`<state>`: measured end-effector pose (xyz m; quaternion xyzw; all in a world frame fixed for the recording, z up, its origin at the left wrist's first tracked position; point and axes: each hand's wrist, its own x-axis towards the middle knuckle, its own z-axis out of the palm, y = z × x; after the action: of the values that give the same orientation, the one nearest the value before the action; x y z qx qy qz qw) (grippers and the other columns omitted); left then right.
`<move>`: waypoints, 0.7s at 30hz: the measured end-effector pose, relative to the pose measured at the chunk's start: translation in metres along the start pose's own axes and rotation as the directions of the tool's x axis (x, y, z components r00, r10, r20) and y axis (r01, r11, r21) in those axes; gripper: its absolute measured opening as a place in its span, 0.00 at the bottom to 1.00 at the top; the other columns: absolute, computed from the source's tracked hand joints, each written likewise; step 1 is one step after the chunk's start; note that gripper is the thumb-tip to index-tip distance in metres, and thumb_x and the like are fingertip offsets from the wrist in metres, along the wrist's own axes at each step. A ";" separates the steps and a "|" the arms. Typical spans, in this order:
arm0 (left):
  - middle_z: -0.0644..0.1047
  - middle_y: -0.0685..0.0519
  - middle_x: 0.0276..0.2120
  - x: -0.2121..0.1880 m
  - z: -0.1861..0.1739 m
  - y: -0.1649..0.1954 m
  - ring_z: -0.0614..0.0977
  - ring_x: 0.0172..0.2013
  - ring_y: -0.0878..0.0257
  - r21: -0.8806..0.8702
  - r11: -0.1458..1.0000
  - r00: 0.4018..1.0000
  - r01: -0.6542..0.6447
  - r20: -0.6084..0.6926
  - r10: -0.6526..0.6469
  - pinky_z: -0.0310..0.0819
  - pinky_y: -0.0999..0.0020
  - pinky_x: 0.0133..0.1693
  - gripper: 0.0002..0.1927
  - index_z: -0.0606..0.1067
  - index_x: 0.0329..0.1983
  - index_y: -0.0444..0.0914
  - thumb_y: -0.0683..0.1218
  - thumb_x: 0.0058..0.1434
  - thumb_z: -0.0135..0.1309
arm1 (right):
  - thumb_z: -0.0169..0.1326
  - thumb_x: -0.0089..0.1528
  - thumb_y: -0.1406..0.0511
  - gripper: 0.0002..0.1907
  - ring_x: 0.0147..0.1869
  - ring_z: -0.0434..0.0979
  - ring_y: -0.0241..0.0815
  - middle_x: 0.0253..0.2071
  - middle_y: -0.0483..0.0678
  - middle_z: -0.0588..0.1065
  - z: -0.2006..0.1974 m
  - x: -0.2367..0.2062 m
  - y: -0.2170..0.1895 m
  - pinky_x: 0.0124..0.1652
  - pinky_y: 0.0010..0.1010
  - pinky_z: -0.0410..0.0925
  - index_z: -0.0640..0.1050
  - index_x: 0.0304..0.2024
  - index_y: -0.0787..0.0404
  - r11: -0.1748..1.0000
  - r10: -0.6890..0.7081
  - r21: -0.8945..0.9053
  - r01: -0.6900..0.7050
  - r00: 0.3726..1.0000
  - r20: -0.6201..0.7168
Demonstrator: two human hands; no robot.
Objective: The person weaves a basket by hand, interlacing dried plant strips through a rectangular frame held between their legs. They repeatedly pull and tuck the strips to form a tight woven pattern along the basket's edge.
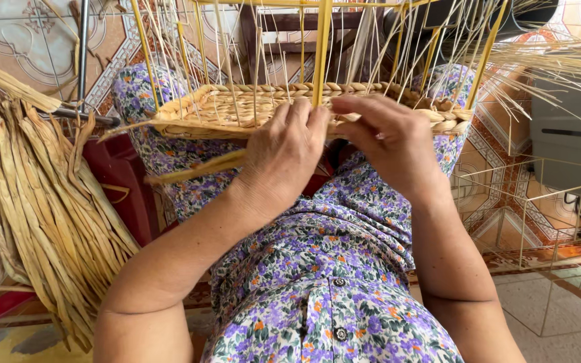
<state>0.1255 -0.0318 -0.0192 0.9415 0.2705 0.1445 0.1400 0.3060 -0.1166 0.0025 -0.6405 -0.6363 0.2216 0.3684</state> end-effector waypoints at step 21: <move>0.77 0.51 0.35 -0.032 0.003 0.004 0.77 0.39 0.58 0.078 0.996 0.983 0.046 -0.182 -0.031 0.72 0.62 0.35 0.10 0.80 0.38 0.36 0.49 0.65 0.65 | 0.57 0.70 0.69 0.07 0.37 0.83 0.38 0.36 0.49 0.80 0.035 0.005 0.003 0.35 0.28 0.74 0.73 0.47 0.64 0.980 0.197 0.008 -0.197 0.977 -0.077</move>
<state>0.1026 -0.0531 -0.0274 0.9240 0.3062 0.2150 0.0788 0.2817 -0.1048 -0.0213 -0.7085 -0.5550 0.2322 0.3689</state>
